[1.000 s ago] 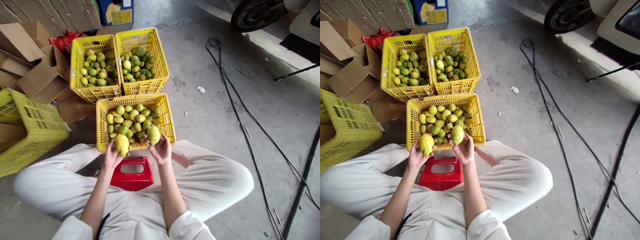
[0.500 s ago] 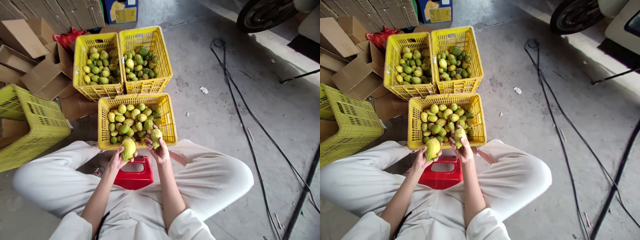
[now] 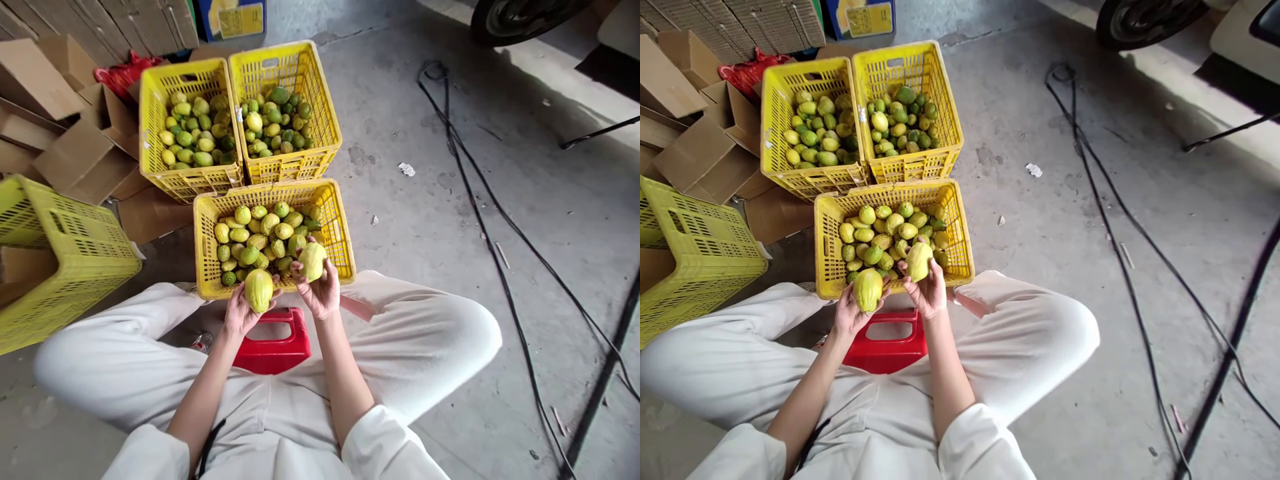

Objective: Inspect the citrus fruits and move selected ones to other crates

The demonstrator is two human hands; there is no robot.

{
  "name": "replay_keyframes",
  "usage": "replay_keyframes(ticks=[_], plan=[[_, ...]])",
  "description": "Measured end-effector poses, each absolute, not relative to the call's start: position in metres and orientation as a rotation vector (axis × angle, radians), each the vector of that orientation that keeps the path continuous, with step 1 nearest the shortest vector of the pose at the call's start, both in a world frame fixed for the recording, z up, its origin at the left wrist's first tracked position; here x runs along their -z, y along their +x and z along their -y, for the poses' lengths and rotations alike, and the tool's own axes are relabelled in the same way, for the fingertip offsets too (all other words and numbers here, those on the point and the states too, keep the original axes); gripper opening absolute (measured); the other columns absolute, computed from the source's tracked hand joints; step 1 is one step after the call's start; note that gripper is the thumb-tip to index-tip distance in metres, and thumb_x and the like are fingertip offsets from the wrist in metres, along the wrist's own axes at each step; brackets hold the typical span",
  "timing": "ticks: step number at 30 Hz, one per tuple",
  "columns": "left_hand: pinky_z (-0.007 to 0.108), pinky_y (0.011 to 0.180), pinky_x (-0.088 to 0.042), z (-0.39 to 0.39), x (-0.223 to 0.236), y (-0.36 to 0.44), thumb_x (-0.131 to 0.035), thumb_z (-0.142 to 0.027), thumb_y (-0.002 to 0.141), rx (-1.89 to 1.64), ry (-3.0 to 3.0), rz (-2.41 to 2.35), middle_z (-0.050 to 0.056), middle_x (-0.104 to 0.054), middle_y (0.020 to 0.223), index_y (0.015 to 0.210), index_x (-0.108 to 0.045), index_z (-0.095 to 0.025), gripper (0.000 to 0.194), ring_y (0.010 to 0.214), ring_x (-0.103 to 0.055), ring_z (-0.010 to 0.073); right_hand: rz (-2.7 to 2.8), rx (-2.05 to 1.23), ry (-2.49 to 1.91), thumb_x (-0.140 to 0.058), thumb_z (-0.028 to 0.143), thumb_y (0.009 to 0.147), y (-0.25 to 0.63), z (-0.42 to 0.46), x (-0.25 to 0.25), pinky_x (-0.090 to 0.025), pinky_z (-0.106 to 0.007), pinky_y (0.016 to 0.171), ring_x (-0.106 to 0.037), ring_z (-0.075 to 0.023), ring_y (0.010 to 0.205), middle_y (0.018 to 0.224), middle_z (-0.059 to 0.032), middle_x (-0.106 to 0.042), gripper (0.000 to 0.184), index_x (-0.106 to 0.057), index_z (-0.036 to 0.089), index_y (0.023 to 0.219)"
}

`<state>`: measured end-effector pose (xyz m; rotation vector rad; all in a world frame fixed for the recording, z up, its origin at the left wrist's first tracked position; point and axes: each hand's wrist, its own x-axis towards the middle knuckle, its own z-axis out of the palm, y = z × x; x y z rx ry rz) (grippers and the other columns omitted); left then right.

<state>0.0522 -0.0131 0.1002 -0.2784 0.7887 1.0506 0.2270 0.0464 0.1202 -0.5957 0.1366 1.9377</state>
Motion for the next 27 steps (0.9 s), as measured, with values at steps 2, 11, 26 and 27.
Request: replay_keyframes(ticks=[2,11,26,27], plan=[[0.029,0.062,-0.052,0.015,-0.100,0.050,-0.050,-0.036,0.088,-1.095,-0.260,-0.808,0.013,-0.067,0.111,0.136,-0.047,-0.022,0.050,0.087,-0.066,0.0229,-0.138,-1.959,-0.588,-0.058,0.029,0.086,0.226,-0.046,-0.118,-0.052,-0.014,0.049,-0.060,-0.0099,0.073,0.105,-0.0017,-0.067,0.038,-0.056,0.033,0.124],[0.036,0.073,-0.055,0.010,-0.105,0.048,-0.049,-0.035,0.089,-1.178,-0.266,-0.872,0.010,-0.069,0.106,0.135,-0.050,-0.022,0.048,0.091,-0.067,0.0249,0.001,-2.054,-0.662,-0.053,0.044,0.086,0.218,-0.046,-0.120,-0.058,-0.045,0.077,-0.064,-0.0239,0.103,0.122,-0.0041,-0.064,0.039,-0.055,0.036,0.124],[0.024,0.059,-0.053,0.010,-0.106,0.053,-0.055,-0.044,0.085,-1.183,-0.231,-0.772,0.008,-0.065,0.090,0.101,-0.063,-0.018,0.032,0.070,-0.061,0.0145,0.132,-2.080,-0.636,-0.074,0.027,0.069,0.222,-0.038,-0.109,-0.044,-0.015,0.044,-0.056,-0.0120,0.072,0.099,-0.0008,-0.064,0.050,-0.058,0.030,0.116],[0.026,0.061,-0.055,0.010,-0.108,0.052,-0.053,-0.043,0.087,-1.189,-0.242,-0.797,0.008,-0.066,0.094,0.105,-0.063,-0.018,0.032,0.073,-0.063,0.0158,0.153,-2.075,-0.648,-0.073,0.026,0.070,0.221,-0.038,-0.109,-0.046,-0.015,0.047,-0.058,-0.0125,0.075,0.099,-0.0002,-0.064,0.048,-0.059,0.030,0.115]])
